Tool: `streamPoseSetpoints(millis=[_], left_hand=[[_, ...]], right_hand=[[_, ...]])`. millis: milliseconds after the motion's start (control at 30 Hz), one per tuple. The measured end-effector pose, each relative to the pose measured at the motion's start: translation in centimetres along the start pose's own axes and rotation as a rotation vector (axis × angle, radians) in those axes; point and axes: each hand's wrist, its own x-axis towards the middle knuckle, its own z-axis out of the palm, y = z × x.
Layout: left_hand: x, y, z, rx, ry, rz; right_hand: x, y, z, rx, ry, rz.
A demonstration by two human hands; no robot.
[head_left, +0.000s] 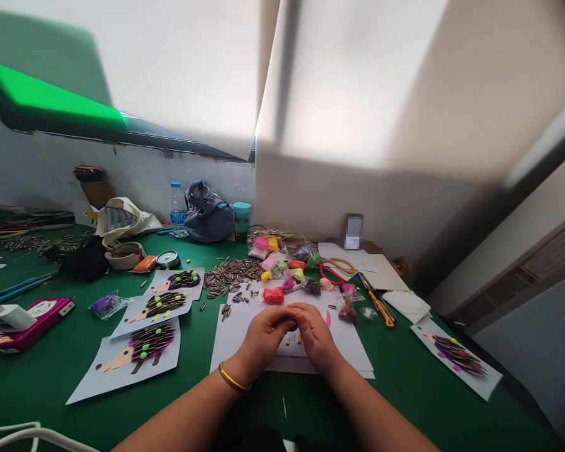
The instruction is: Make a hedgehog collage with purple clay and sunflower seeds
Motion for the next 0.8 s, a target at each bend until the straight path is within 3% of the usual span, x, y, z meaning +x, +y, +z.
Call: streamPoseSetpoints(millis=[300,567,800], left_hand=[[0.4,1.1,-0.6,0.018,-0.067,-0.047],[0.5,1.4,-0.2,-0.303,-0.025,-0.200],[0.5,1.0,-0.3,-0.308,-0.031,-0.243]], right_hand=[[0.1,0.2,-0.2,-0.047,-0.013,-0.022],[0.0,-0.2,-0.3,0.199,0.006,0.053],[0.3,0.2,-0.4,0.224,-0.055,0.061]])
